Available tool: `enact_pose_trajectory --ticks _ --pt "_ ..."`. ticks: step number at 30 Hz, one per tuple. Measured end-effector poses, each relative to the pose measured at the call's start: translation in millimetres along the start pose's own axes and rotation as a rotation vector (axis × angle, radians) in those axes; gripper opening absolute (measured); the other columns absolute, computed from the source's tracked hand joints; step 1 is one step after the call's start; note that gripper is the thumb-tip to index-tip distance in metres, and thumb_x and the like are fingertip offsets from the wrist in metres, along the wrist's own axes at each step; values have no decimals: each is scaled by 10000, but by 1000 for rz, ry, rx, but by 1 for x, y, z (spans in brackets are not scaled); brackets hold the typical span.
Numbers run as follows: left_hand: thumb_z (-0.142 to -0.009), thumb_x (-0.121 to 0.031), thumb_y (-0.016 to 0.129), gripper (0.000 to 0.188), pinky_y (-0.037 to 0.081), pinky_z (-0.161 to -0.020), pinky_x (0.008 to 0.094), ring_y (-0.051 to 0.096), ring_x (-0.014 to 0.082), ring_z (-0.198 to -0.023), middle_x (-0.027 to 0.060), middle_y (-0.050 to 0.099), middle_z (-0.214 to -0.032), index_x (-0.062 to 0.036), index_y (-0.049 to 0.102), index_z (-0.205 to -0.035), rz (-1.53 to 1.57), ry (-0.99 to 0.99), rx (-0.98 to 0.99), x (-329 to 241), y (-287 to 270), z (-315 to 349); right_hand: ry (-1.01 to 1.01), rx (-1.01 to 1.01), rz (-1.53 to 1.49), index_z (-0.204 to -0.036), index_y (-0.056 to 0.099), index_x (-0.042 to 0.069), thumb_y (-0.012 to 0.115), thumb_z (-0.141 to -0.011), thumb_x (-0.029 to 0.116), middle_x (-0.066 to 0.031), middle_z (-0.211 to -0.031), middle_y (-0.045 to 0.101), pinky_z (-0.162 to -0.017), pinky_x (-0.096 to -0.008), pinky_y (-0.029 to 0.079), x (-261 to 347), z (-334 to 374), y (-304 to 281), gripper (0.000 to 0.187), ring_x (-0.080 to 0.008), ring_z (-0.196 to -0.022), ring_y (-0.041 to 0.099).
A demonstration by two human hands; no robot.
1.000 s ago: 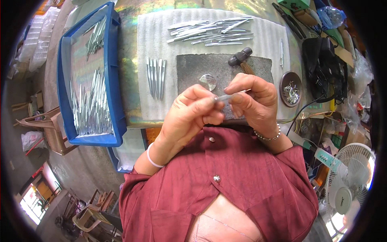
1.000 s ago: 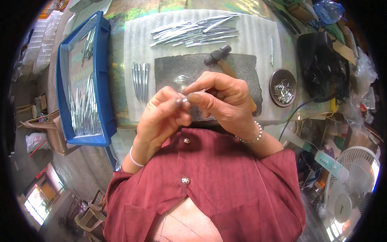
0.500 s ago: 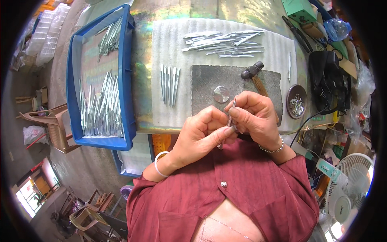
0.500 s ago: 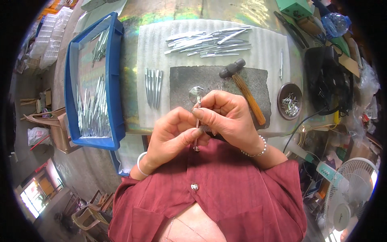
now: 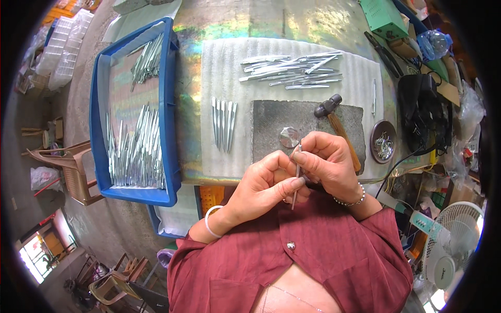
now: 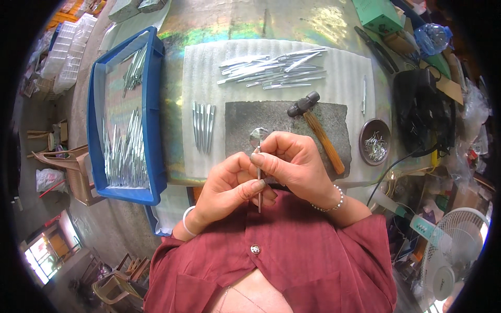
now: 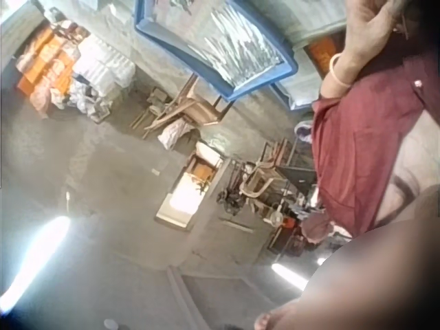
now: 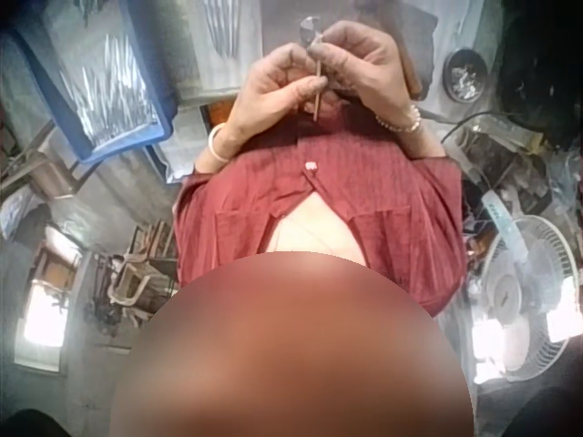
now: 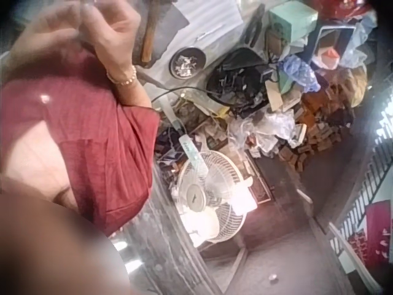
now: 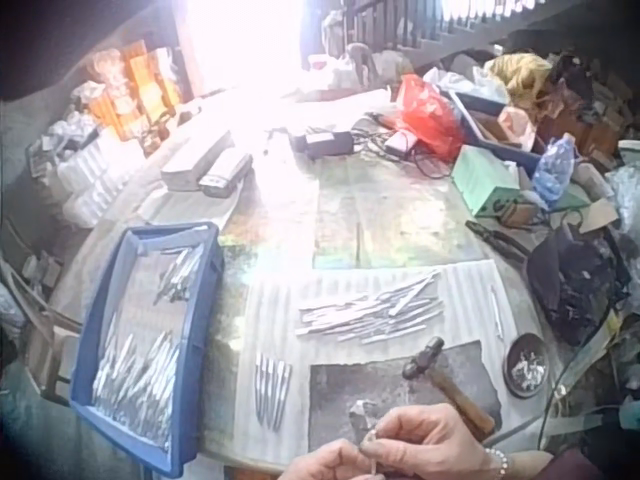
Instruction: Hammering and assembling small metal components at a workbench.
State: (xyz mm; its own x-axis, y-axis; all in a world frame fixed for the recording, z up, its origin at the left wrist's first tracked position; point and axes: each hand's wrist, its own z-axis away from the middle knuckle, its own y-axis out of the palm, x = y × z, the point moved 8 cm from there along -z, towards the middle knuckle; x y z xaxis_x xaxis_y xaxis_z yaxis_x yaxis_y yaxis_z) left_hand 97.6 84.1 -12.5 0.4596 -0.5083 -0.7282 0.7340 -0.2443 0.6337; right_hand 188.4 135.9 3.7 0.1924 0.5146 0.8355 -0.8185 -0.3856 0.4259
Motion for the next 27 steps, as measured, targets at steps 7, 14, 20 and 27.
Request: enact_pose_trajectory --ticks 7,14,20,27 --pt "-946 -114 519 138 521 -650 242 642 137 -765 103 652 -855 -14 430 -982 104 -14 -2 -1 -3 -1 20 1 29 -869 570 -22 603 -891 67 -21 -761 605 -589 -197 456 -5 -6 -1 97 -50 -688 552" --pt "-944 -59 493 100 538 -671 278 657 211 -809 162 644 -858 -27 416 -999 88 -13 11 0 -11 -1 9 -5 38 -864 572 -22 604 -889 66 -20 -755 602 -592 -194 455 -4 -12 5 97 -49 -688 552" --pt "-946 -61 489 102 516 -659 253 643 183 -787 160 643 -868 -20 417 -1006 37 28 30 -4 -13 -2 -28 -22 124 -865 573 -25 604 -889 62 -24 -756 603 -597 -196 461 -2 -15 7 96 -50 -696 558" --pt "-963 -112 475 126 520 -669 247 645 155 -810 117 652 -897 -14 425 -1025 105 44 43 -6 -13 -2 -43 -59 115 -848 583 17 642 -864 76 13 -726 599 -537 -172 394 1 -20 10 85 -21 -637 515"
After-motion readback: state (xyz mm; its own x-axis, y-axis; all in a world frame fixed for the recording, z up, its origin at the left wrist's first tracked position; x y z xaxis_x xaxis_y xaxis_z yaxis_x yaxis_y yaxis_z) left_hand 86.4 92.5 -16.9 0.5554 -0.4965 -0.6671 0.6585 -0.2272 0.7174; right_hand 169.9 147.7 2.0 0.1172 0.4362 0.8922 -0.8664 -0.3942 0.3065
